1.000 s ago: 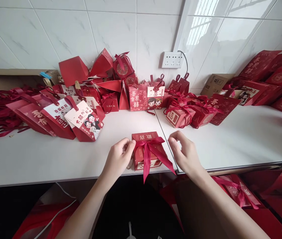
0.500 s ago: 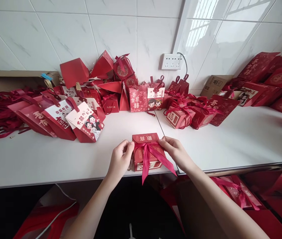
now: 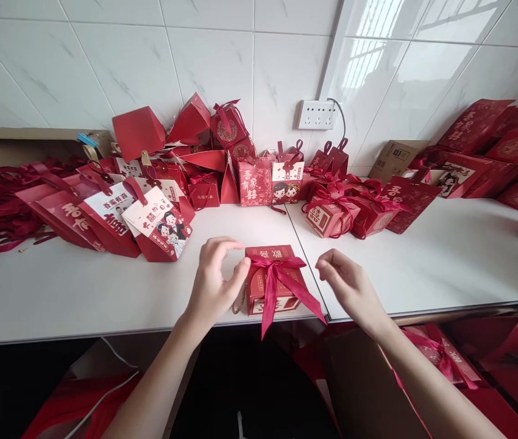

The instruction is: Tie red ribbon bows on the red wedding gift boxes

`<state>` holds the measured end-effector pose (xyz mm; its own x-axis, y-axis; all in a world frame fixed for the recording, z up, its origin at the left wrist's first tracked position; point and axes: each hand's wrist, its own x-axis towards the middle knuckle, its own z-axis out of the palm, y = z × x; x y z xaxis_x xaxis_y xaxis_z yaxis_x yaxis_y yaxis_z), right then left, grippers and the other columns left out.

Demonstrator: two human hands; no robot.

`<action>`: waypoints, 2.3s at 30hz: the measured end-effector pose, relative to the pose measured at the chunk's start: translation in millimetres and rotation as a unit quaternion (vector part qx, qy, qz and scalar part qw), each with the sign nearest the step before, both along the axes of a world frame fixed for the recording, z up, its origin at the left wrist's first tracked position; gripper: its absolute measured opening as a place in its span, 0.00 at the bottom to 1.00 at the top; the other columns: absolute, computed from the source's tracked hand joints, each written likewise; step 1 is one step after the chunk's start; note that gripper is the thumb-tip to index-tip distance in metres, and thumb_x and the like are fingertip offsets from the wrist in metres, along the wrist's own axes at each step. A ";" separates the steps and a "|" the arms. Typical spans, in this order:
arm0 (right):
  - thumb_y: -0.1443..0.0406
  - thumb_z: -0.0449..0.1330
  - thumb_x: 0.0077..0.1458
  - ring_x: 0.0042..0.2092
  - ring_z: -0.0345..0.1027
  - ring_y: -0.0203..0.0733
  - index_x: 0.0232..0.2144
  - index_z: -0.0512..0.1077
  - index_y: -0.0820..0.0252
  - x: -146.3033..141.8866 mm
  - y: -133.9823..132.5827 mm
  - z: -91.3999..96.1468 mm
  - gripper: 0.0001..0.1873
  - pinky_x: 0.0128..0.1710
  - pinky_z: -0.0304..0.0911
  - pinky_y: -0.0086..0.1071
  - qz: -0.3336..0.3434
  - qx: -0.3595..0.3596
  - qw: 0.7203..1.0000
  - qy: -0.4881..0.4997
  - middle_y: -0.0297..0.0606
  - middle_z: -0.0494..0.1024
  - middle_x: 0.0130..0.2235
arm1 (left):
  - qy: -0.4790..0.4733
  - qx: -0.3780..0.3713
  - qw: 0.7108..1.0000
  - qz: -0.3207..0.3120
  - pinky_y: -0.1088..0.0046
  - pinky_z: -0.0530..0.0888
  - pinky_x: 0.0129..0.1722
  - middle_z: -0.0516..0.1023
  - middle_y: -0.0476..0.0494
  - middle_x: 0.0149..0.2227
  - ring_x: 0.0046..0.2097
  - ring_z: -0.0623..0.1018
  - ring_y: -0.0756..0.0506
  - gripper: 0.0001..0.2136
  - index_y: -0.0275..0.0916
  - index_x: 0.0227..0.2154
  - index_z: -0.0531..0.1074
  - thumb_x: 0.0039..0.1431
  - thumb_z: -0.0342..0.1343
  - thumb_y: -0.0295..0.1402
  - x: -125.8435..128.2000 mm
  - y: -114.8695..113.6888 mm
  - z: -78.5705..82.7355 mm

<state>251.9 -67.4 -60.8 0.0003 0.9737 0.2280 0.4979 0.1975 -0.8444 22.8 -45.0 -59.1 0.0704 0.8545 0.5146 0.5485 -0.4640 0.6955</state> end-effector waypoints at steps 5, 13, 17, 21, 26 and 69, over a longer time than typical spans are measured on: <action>0.48 0.48 0.58 0.21 0.49 0.34 0.17 0.56 0.57 -9.6 -22.8 9.5 0.25 0.21 0.48 0.30 0.052 -0.080 0.985 -0.147 0.30 0.59 0.17 | 0.121 -0.002 0.987 -0.102 0.64 0.66 0.53 0.71 0.44 0.41 0.49 0.69 0.44 0.08 0.41 0.32 0.72 0.59 0.49 0.33 15.0 10.8 20.0; 0.51 0.50 0.58 0.24 0.49 0.32 0.20 0.57 0.59 -6.7 -25.2 -3.1 0.22 0.23 0.49 0.27 0.180 -0.158 0.970 0.034 0.28 0.57 0.22 | 0.145 -0.048 0.978 -0.140 0.62 0.68 0.51 0.71 0.45 0.42 0.49 0.69 0.43 0.04 0.42 0.31 0.73 0.54 0.55 0.33 15.8 13.6 12.7; 0.49 0.51 0.56 0.24 0.47 0.32 0.20 0.58 0.59 -4.6 -22.6 -6.6 0.23 0.23 0.47 0.28 0.181 -0.177 0.963 0.092 0.28 0.55 0.21 | 0.148 -0.049 0.979 -0.133 0.63 0.67 0.51 0.70 0.45 0.42 0.48 0.69 0.43 0.03 0.41 0.29 0.72 0.54 0.54 0.32 16.8 12.4 12.5; 0.48 0.52 0.54 0.24 0.48 0.32 0.19 0.59 0.59 -2.7 -20.9 -10.6 0.23 0.24 0.48 0.28 0.181 -0.175 0.960 0.121 0.29 0.57 0.21 | 0.149 -0.050 0.978 -0.134 0.65 0.68 0.50 0.70 0.46 0.41 0.48 0.69 0.44 0.03 0.41 0.28 0.71 0.55 0.54 0.31 17.4 12.9 12.7; 0.50 0.53 0.55 0.25 0.51 0.33 0.19 0.60 0.59 -0.4 -22.3 -12.4 0.23 0.25 0.49 0.29 0.183 -0.166 0.959 0.140 0.30 0.59 0.22 | 0.159 -0.047 0.976 -0.142 0.64 0.68 0.51 0.70 0.46 0.42 0.48 0.68 0.44 0.04 0.42 0.33 0.72 0.55 0.54 0.31 17.0 13.2 12.9; 0.39 0.45 0.53 0.14 0.51 0.30 0.14 0.63 0.60 5.1 -12.0 46.1 0.34 0.17 0.49 0.27 0.018 -0.162 0.986 -0.019 0.28 0.55 0.11 | 0.150 -0.217 0.963 0.055 0.72 0.58 0.24 0.56 0.52 0.14 0.20 0.63 0.48 0.24 0.41 0.15 0.50 0.58 0.39 0.52 11.0 22.1 27.0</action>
<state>257.0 -79.4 -14.7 -0.0380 0.9946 -0.0969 0.5280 -0.0624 -0.8469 33.8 -22.9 -32.1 0.0576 0.9954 0.0770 0.7835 -0.0929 0.6144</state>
